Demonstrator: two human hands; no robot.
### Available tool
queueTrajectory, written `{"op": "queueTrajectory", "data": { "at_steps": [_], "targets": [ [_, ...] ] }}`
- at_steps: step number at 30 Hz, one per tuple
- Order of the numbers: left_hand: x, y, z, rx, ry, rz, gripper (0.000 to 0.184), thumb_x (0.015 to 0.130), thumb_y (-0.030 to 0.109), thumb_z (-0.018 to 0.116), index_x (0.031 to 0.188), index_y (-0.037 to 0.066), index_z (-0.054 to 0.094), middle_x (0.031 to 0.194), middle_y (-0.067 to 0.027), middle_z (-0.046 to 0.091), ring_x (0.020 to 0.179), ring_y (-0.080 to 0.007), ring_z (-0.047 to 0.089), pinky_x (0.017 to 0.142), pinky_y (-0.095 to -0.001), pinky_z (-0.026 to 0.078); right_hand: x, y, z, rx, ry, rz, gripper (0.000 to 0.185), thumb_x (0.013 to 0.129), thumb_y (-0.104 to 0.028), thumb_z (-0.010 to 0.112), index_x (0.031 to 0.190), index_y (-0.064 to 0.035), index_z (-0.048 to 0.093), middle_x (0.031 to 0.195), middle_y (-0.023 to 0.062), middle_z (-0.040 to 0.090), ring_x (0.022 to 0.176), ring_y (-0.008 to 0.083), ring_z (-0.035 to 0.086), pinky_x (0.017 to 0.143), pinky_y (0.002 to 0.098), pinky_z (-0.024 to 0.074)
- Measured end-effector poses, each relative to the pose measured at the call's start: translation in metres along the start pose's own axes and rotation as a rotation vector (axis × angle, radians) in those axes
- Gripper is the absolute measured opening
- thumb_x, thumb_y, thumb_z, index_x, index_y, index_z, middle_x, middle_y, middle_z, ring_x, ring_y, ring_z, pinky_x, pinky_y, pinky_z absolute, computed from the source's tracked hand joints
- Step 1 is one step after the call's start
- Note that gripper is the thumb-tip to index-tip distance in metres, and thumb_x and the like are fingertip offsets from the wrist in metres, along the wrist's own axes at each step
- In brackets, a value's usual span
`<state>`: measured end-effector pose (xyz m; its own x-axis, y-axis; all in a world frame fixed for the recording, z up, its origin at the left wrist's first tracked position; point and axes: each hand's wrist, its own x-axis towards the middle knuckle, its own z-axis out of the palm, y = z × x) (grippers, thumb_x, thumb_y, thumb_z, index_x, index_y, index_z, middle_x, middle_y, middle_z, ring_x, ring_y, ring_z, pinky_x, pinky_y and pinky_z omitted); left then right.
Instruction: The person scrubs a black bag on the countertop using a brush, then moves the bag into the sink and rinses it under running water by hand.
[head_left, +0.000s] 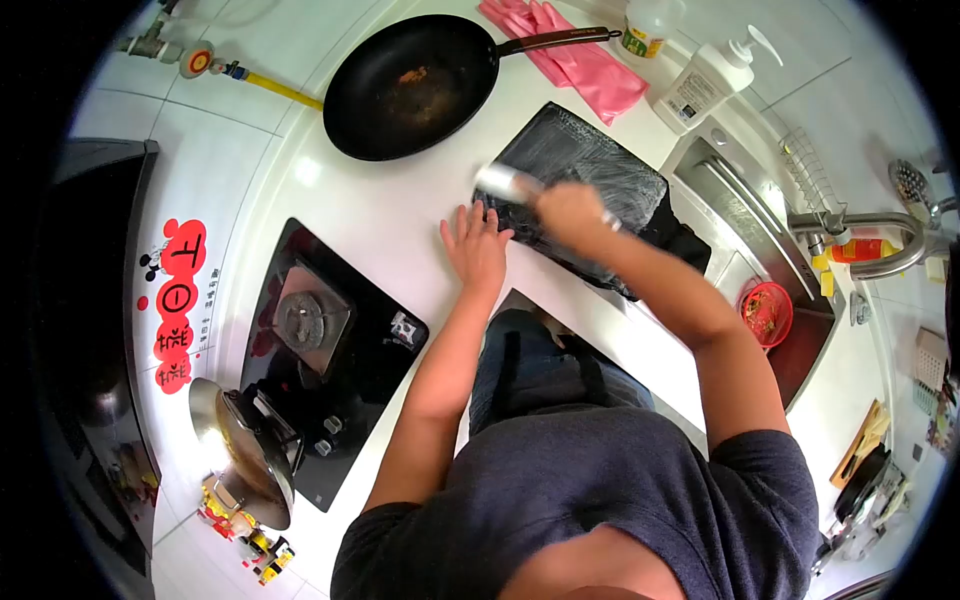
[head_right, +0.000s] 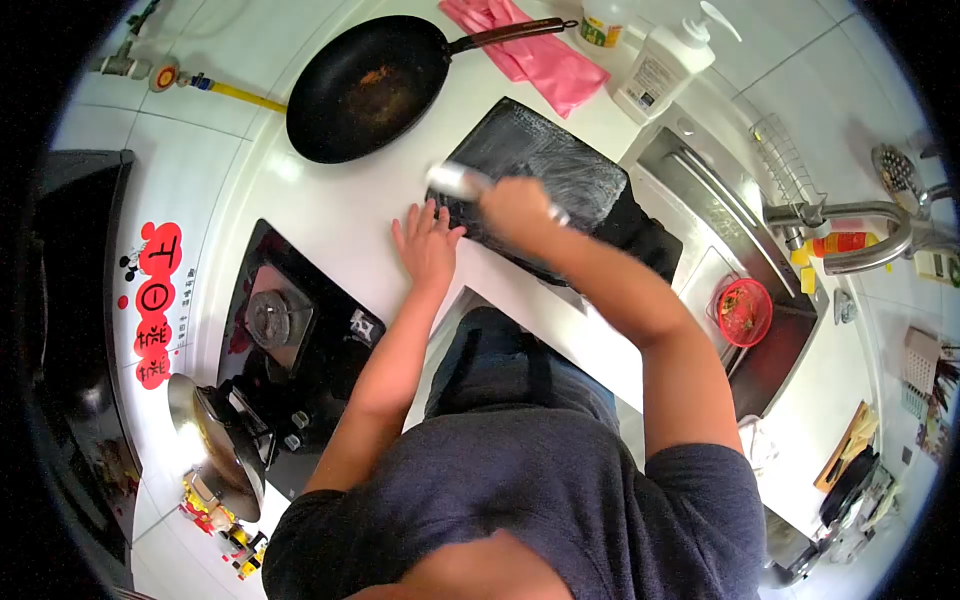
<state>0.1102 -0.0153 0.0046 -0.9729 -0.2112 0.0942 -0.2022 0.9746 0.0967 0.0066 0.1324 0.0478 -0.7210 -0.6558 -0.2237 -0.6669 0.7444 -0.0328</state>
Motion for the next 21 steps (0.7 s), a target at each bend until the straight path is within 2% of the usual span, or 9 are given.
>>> {"op": "queueTrajectory", "data": {
  "at_steps": [1, 5, 6, 10, 12, 13, 17, 18, 21],
  "targets": [
    [0.001, 0.003, -0.002, 0.018, -0.038, -0.011, 0.043, 0.081, 0.039, 0.062, 0.114, 0.013, 0.064, 0.129, -0.0065, 0.054, 0.125, -0.0277, 0.041, 0.108, -0.0545, 0.015, -0.012, -0.018, 0.003, 0.097, 0.029, -0.113, 0.039, 0.088, -0.019, 0.049, 0.127, -0.0140, 0.053, 0.079, 0.0177, 0.067, 0.072, 0.0295, 0.068, 0.063, 0.0431, 0.0550],
    [-0.002, 0.000, -0.002, 0.054, -0.004, 0.063, 0.042, 0.084, 0.039, 0.059, 0.115, 0.012, 0.064, 0.129, -0.0069, 0.054, 0.128, -0.0298, 0.037, 0.108, -0.0564, 0.013, 0.023, 0.062, 0.002, 0.047, -0.034, 0.257, 0.041, 0.090, -0.021, 0.043, 0.130, -0.0222, 0.050, 0.085, 0.0101, 0.069, 0.073, 0.0259, 0.069, 0.062, 0.0390, 0.0553],
    [0.001, 0.001, -0.004, 0.068, -0.011, 0.074, 0.041, 0.085, 0.039, 0.058, 0.115, 0.012, 0.064, 0.130, -0.0071, 0.053, 0.129, -0.0305, 0.036, 0.108, -0.0571, 0.012, 0.021, 0.083, -0.011, 0.104, 0.106, 0.366, 0.042, 0.089, -0.020, 0.047, 0.131, -0.0233, 0.049, 0.083, 0.0097, 0.069, 0.072, 0.0243, 0.069, 0.061, 0.0388, 0.0552],
    [0.000, 0.003, -0.009, 0.097, -0.054, 0.087, 0.043, 0.086, 0.039, 0.057, 0.119, 0.011, 0.062, 0.134, -0.0077, 0.050, 0.131, -0.0328, 0.033, 0.108, -0.0591, 0.007, 0.008, 0.065, -0.001, -0.075, 0.054, 0.166, 0.039, 0.091, -0.021, 0.046, 0.129, -0.0229, 0.051, 0.076, 0.0093, 0.068, 0.071, 0.0248, 0.069, 0.058, 0.0380, 0.0551],
    [0.001, 0.003, -0.011, 0.121, -0.075, 0.089, 0.044, 0.086, 0.039, 0.056, 0.121, 0.011, 0.060, 0.134, -0.0082, 0.050, 0.131, -0.0337, 0.032, 0.108, -0.0598, 0.005, -0.030, 0.018, -0.017, 0.016, -0.154, 0.018, 0.041, 0.092, -0.022, 0.044, 0.133, -0.0267, 0.047, 0.081, 0.0108, 0.068, 0.074, 0.0267, 0.069, 0.062, 0.0398, 0.0556],
    [0.001, 0.004, -0.010, 0.132, -0.089, 0.087, 0.044, 0.087, 0.039, 0.056, 0.121, 0.011, 0.060, 0.134, -0.0084, 0.050, 0.132, -0.0342, 0.032, 0.108, -0.0602, 0.004, -0.046, 0.012, -0.017, 0.073, -0.105, -0.023, 0.043, 0.093, -0.021, 0.044, 0.135, -0.0287, 0.044, 0.083, 0.0115, 0.068, 0.076, 0.0278, 0.069, 0.064, 0.0407, 0.0555],
    [0.001, 0.005, -0.014, 0.120, -0.130, 0.100, 0.046, 0.088, 0.038, 0.053, 0.123, 0.008, 0.057, 0.137, -0.0095, 0.046, 0.133, -0.0351, 0.030, 0.108, -0.0615, 0.001, -0.039, 0.091, -0.001, 0.102, -0.145, 0.362, 0.041, 0.091, -0.022, 0.043, 0.131, -0.0233, 0.049, 0.086, 0.0143, 0.068, 0.079, 0.0275, 0.068, 0.067, 0.0400, 0.0547],
    [0.002, 0.006, -0.015, 0.140, -0.151, 0.097, 0.046, 0.089, 0.037, 0.052, 0.123, 0.008, 0.057, 0.137, -0.0094, 0.046, 0.133, -0.0349, 0.029, 0.108, -0.0614, 0.001, -0.041, 0.117, 0.008, 0.157, 0.073, 0.427, 0.042, 0.092, -0.021, 0.041, 0.133, -0.0239, 0.046, 0.085, 0.0138, 0.068, 0.078, 0.0272, 0.068, 0.065, 0.0408, 0.0547],
    [0.007, 0.012, -0.019, 0.202, -0.206, 0.101, 0.046, 0.089, 0.037, 0.051, 0.124, 0.007, 0.056, 0.138, -0.0098, 0.045, 0.134, -0.0344, 0.029, 0.108, -0.0609, 0.000, -0.060, 0.119, -0.006, 0.113, 0.040, 0.413, 0.047, 0.092, -0.019, 0.041, 0.138, -0.0271, 0.039, 0.083, 0.0127, 0.068, 0.075, 0.0271, 0.068, 0.061, 0.0408, 0.0546]
  ]
}}
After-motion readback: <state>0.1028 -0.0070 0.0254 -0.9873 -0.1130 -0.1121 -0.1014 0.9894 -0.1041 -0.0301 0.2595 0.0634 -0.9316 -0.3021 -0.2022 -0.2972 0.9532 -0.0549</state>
